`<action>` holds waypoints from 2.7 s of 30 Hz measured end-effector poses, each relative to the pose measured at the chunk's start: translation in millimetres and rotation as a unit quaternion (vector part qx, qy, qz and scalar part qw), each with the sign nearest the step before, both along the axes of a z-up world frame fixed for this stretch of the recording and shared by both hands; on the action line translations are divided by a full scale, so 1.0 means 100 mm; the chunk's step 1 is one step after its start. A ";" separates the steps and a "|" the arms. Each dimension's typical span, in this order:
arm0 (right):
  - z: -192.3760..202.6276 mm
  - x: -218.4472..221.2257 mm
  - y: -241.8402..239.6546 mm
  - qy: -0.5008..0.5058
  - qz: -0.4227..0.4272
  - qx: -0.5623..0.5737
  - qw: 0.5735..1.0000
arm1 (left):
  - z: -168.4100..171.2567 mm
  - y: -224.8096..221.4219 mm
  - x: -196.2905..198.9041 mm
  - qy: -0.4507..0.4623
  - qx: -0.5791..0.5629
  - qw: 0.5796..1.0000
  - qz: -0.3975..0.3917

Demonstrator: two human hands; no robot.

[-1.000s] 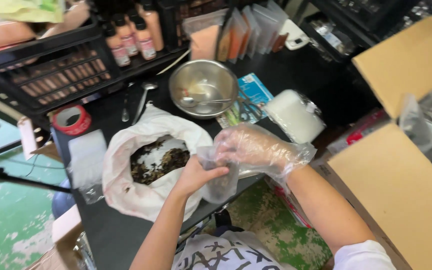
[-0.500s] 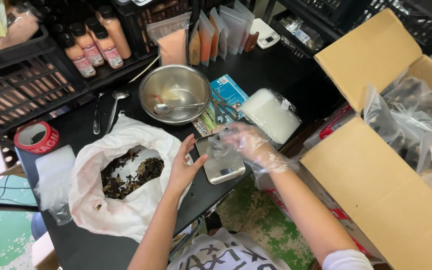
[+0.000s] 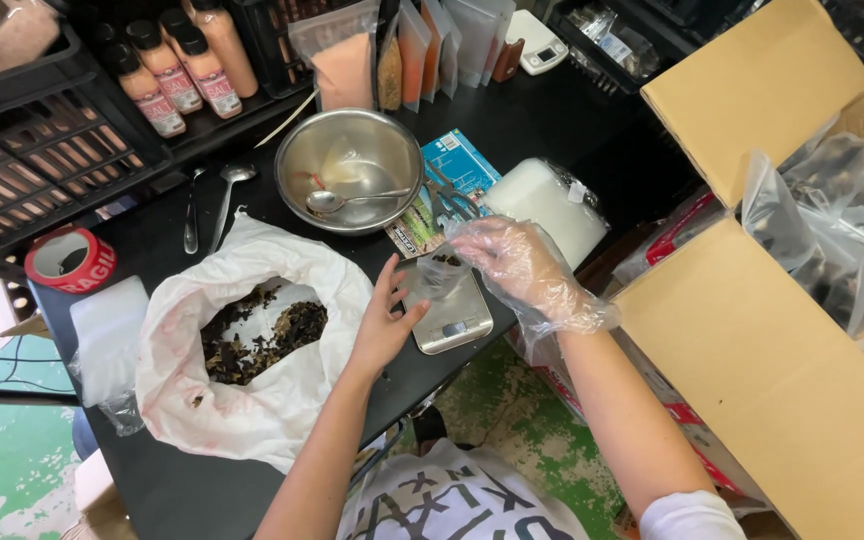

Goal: A person is bagging dried food material from a large sack into smaller plastic bags and then packing those bags into a cardboard box.

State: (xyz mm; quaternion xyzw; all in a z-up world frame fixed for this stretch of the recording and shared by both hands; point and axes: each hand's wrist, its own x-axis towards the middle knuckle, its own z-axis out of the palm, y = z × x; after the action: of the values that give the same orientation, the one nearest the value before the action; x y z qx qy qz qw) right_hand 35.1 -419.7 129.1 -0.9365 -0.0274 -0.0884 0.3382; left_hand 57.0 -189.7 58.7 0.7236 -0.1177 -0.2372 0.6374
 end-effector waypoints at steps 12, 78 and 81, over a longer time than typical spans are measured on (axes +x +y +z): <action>-1.12 0.43 0.18 0.237 -0.151 0.023 0.959 | 0.00 0.01 0.08 -0.002 0.015 1.000 -0.009; 0.11 -0.46 0.70 0.375 0.206 0.098 0.899 | -0.84 0.25 -0.79 0.200 -0.125 0.972 0.019; 0.38 -0.44 0.80 0.337 0.181 -0.133 0.914 | -0.59 0.29 -0.83 0.210 -0.140 0.966 0.052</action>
State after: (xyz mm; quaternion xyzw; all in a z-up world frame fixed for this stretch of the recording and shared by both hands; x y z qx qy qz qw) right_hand -8.9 -339.7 167.3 -0.9259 -0.0923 0.3000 0.2101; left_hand -26.0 -160.5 -0.2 0.5660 0.0239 -0.3315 0.7544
